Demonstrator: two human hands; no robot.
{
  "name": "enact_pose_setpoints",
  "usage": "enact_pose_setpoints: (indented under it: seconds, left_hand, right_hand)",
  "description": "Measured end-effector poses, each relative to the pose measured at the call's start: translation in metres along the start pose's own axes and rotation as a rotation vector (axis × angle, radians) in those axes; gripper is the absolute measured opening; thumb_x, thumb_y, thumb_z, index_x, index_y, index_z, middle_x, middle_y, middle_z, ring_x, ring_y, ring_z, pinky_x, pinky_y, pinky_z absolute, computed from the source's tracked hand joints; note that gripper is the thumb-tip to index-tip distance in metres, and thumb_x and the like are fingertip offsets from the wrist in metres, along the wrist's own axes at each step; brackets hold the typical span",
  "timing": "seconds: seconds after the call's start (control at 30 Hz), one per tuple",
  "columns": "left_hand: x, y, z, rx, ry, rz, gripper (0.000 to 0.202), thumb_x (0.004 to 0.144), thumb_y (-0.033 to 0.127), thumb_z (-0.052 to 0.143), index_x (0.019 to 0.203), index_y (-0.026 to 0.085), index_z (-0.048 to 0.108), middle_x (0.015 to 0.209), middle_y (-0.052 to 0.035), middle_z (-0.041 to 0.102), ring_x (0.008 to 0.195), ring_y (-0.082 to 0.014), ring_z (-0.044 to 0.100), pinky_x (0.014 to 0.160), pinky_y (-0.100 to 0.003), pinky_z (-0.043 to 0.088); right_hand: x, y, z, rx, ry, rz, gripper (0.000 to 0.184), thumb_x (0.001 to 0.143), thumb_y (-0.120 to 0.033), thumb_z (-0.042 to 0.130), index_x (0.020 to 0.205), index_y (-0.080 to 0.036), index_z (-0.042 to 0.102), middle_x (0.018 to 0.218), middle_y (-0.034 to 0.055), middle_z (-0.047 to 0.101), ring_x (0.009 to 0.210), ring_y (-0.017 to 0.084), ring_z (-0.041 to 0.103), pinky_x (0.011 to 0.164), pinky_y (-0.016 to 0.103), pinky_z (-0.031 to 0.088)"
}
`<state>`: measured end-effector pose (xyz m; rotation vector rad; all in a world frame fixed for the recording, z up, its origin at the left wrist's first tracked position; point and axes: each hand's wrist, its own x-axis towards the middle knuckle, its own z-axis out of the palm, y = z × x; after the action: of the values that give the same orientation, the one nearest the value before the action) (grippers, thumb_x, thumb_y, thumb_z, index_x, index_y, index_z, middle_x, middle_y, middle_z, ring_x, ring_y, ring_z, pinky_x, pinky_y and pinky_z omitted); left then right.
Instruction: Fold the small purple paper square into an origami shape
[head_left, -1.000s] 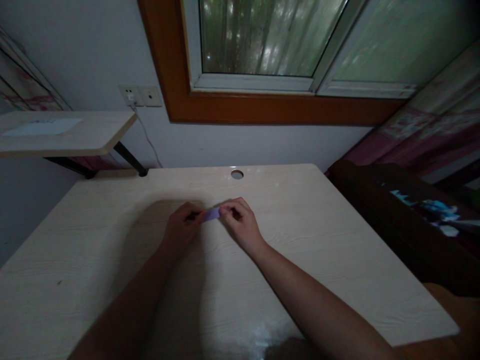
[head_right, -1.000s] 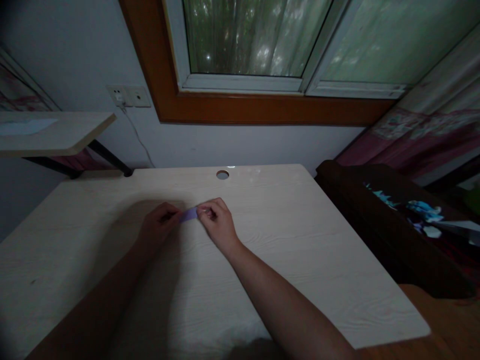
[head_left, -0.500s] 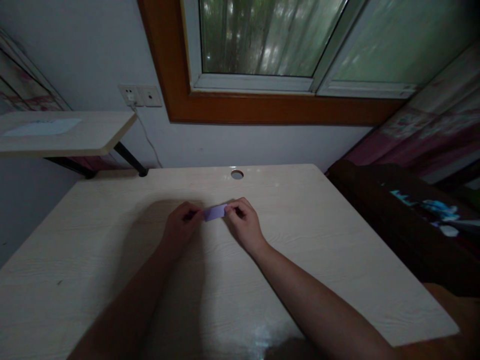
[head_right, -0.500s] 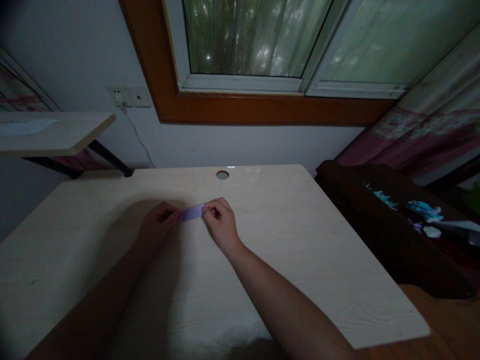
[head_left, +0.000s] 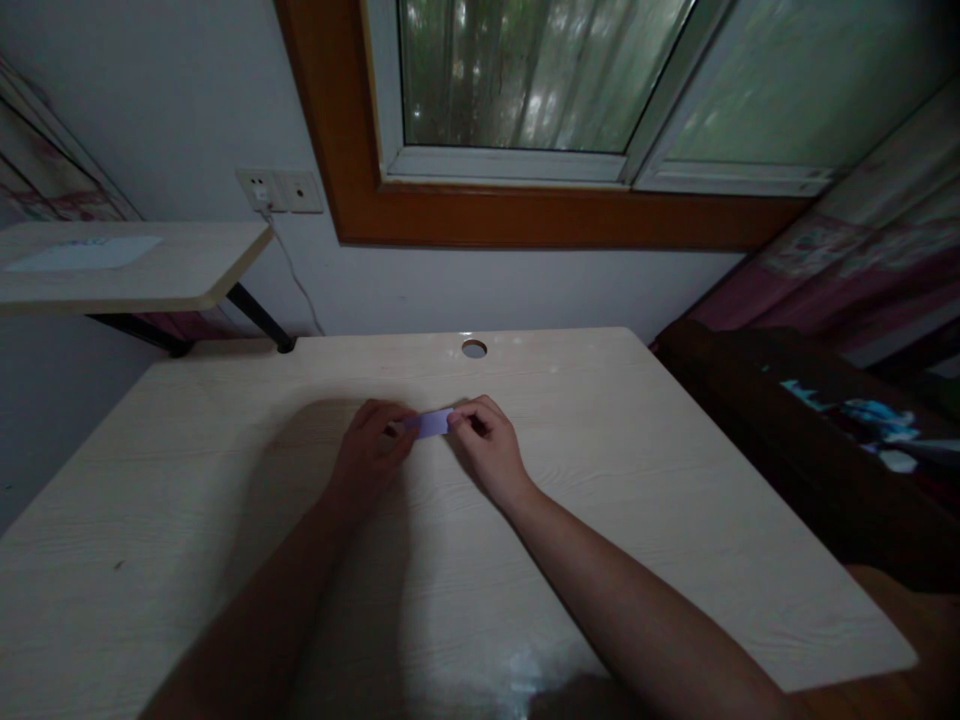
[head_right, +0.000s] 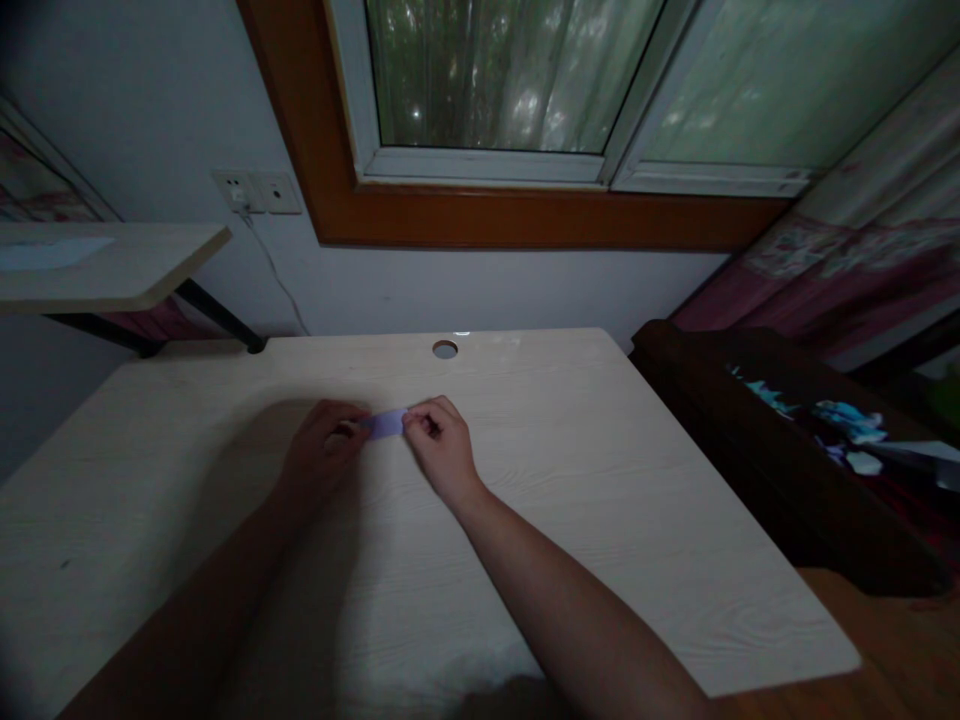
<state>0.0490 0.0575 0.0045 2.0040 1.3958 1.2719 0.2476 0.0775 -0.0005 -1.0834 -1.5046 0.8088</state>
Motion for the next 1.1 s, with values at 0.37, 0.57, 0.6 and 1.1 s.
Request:
enact_pose_setpoints:
  seconds: [0.37, 0.57, 0.6, 1.1]
  left_hand:
    - [0.0, -0.007, 0.005, 0.145, -0.078, 0.163, 0.035, 0.085, 0.024, 0.068, 0.12, 0.026, 0.06, 0.115, -0.0073, 0.055, 0.105, -0.0218, 0.057, 0.088, -0.04, 0.057]
    - [-0.001, -0.01, 0.006, 0.119, -0.091, 0.139, 0.036, 0.085, 0.021, 0.066, 0.121, 0.026, 0.059, 0.118, -0.0073, 0.054, 0.099, -0.0194, 0.059, 0.085, -0.038, 0.058]
    - [-0.002, -0.011, 0.006, 0.116, -0.093, 0.137, 0.037, 0.085, 0.021, 0.066, 0.121, 0.025, 0.059, 0.118, -0.0072, 0.054, 0.097, -0.0186, 0.059, 0.084, -0.037, 0.058]
    - [-0.002, -0.003, 0.004, 0.101, -0.179, 0.073, 0.034, 0.088, 0.025, 0.063, 0.122, 0.023, 0.058, 0.108, -0.006, 0.06, 0.091, -0.0175, 0.06, 0.081, -0.033, 0.055]
  right_hand:
    - [0.0, 0.001, -0.001, 0.064, -0.028, 0.008, 0.013, 0.086, -0.027, 0.065, 0.077, -0.022, 0.071, 0.076, 0.0001, 0.058, 0.073, 0.015, 0.054, 0.066, 0.027, 0.04]
    - [0.001, -0.001, -0.001, 0.086, -0.025, 0.048, 0.013, 0.085, -0.026, 0.064, 0.074, -0.022, 0.071, 0.076, 0.0005, 0.058, 0.074, 0.015, 0.055, 0.067, 0.028, 0.041]
    - [0.001, -0.001, -0.001, 0.088, -0.024, 0.053, 0.013, 0.085, -0.025, 0.064, 0.074, -0.022, 0.071, 0.076, 0.0005, 0.058, 0.074, 0.015, 0.055, 0.068, 0.028, 0.041]
    - [0.001, -0.002, -0.001, 0.09, -0.031, 0.053, 0.013, 0.084, -0.023, 0.064, 0.073, -0.022, 0.071, 0.076, 0.0004, 0.058, 0.074, 0.016, 0.055, 0.069, 0.029, 0.041]
